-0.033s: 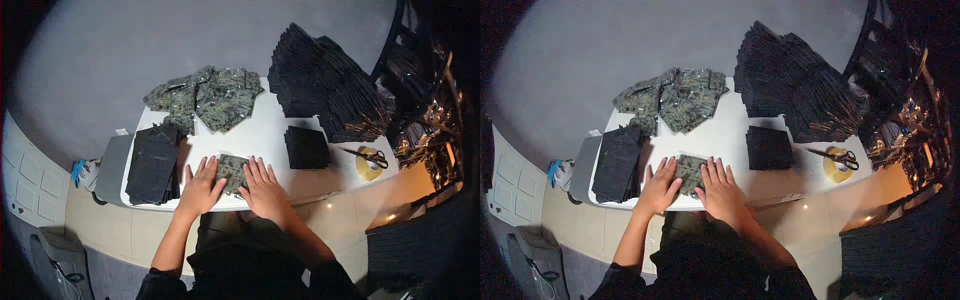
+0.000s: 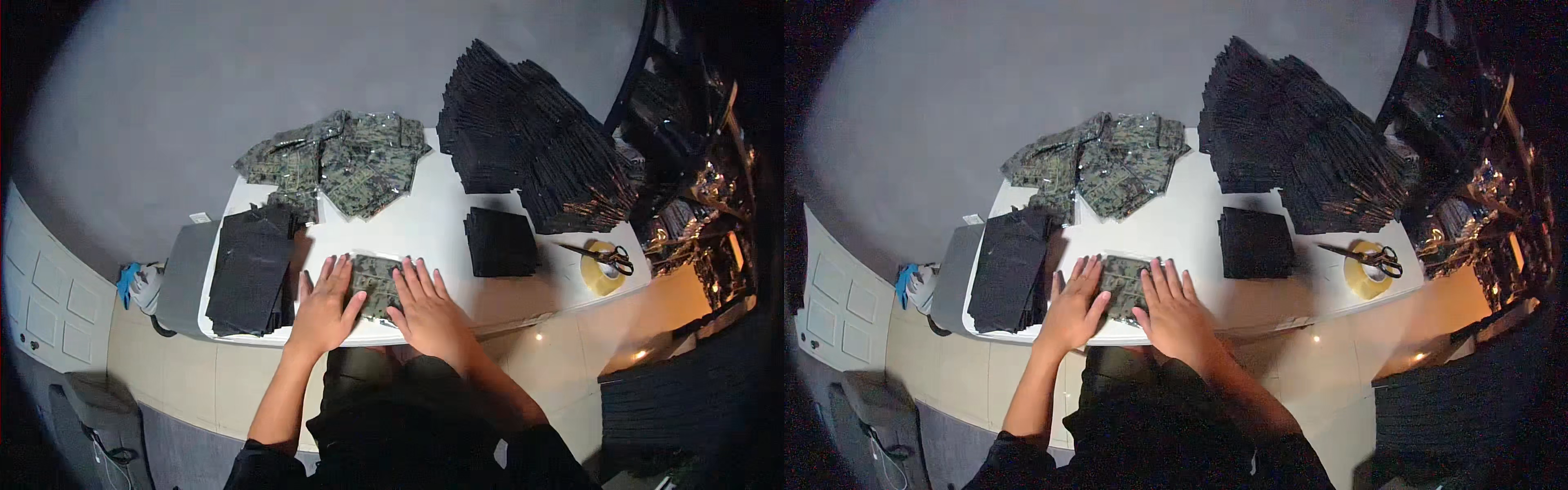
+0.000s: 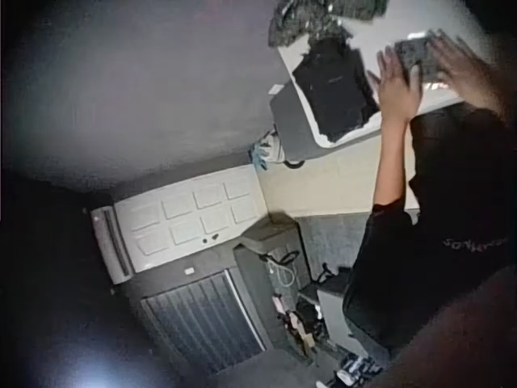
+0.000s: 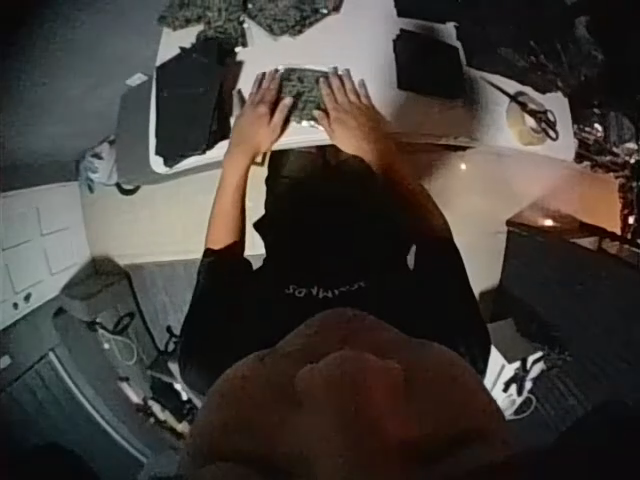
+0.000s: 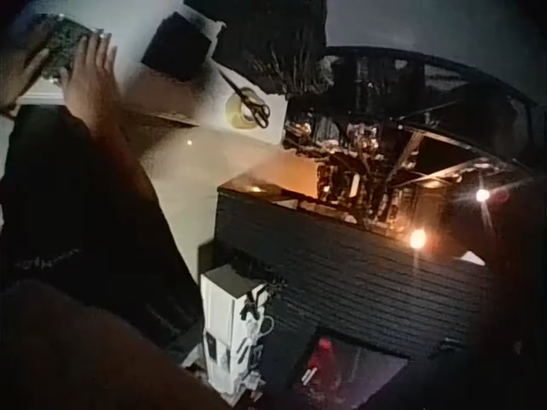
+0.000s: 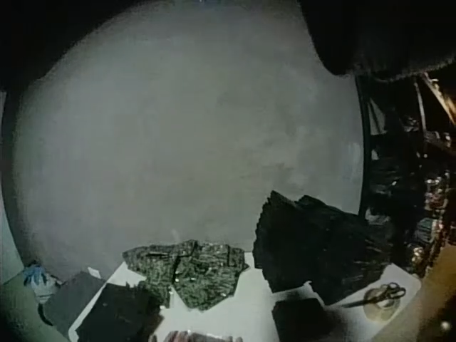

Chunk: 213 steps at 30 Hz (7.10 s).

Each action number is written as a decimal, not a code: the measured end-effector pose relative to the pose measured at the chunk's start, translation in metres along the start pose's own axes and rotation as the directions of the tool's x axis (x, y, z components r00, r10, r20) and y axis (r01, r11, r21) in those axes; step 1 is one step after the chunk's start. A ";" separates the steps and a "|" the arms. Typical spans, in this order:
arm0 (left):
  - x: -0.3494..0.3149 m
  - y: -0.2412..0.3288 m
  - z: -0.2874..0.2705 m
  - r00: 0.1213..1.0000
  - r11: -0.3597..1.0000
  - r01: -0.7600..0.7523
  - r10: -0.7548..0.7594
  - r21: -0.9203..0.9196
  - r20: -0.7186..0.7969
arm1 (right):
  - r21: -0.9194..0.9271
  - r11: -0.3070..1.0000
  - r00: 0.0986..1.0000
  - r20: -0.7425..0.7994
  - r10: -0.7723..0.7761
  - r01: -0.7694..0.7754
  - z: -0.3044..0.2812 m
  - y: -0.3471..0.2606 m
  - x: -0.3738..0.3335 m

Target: The recorder is packaging small camouflage-patterned fabric patches into individual black plastic bags and pressing them flat.

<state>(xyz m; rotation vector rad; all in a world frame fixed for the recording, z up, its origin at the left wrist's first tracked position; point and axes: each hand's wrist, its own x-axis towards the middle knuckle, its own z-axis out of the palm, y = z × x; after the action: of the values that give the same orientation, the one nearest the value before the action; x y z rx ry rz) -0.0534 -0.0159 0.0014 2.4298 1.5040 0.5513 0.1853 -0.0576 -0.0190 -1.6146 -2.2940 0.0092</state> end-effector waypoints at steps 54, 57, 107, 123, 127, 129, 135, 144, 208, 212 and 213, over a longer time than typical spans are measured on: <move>0.004 -0.064 -0.069 0.855 0.940 0.334 -0.270 0.072 -0.442 | 0.281 0.947 0.987 -0.065 -0.146 0.158 0.023 -0.052 0.055; 0.000 -0.073 -0.072 0.816 0.953 0.296 -0.284 -0.059 -0.504 | 0.305 0.941 0.987 -0.103 -0.120 0.146 0.019 -0.057 0.056; 0.060 0.005 0.032 0.985 0.579 0.111 -0.170 -0.808 0.013 | 0.528 0.839 0.929 -0.233 0.289 -0.128 0.009 -0.031 0.027; 0.063 -0.004 0.042 0.989 0.655 0.062 -0.145 -0.753 -0.044 | 0.501 0.848 0.918 -0.233 0.322 -0.171 0.009 -0.040 0.034; 0.063 -0.007 0.045 0.989 0.663 0.079 -0.145 -0.745 -0.024 | 0.583 0.797 0.927 -0.190 0.324 -0.159 0.008 -0.034 0.031; 0.063 -0.007 0.045 0.990 0.647 0.069 -0.140 -0.760 -0.029 | 0.595 0.795 0.928 -0.221 0.301 -0.116 0.011 -0.029 0.029; 0.062 0.002 0.036 0.980 0.511 0.158 -0.184 -0.845 0.072 | 0.755 0.656 0.958 -0.190 0.214 0.003 0.012 -0.013 0.021; 0.054 0.006 0.028 0.988 0.495 0.151 -0.103 -0.855 0.116 | 0.795 0.600 0.905 -0.185 0.382 -0.091 0.005 0.003 0.022; 0.044 0.014 -0.004 0.953 0.964 -0.119 0.044 -0.236 -0.301 | 0.812 0.567 0.908 -0.125 0.400 -0.138 0.017 0.011 0.029; 0.043 0.010 -0.002 0.940 0.959 -0.192 0.119 -0.208 -0.320 | 0.800 0.591 0.900 -0.177 0.399 -0.105 0.017 0.009 0.031; 0.042 0.009 -0.001 0.937 0.955 -0.217 0.146 -0.202 -0.317 | 0.803 0.591 0.890 -0.213 0.402 -0.074 0.017 0.008 0.032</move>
<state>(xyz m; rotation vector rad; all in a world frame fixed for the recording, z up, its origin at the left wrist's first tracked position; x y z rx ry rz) -0.0292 0.0177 0.0140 2.3909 1.2308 1.1134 0.1781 -0.0225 -0.0286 -1.2656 -1.4044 0.6303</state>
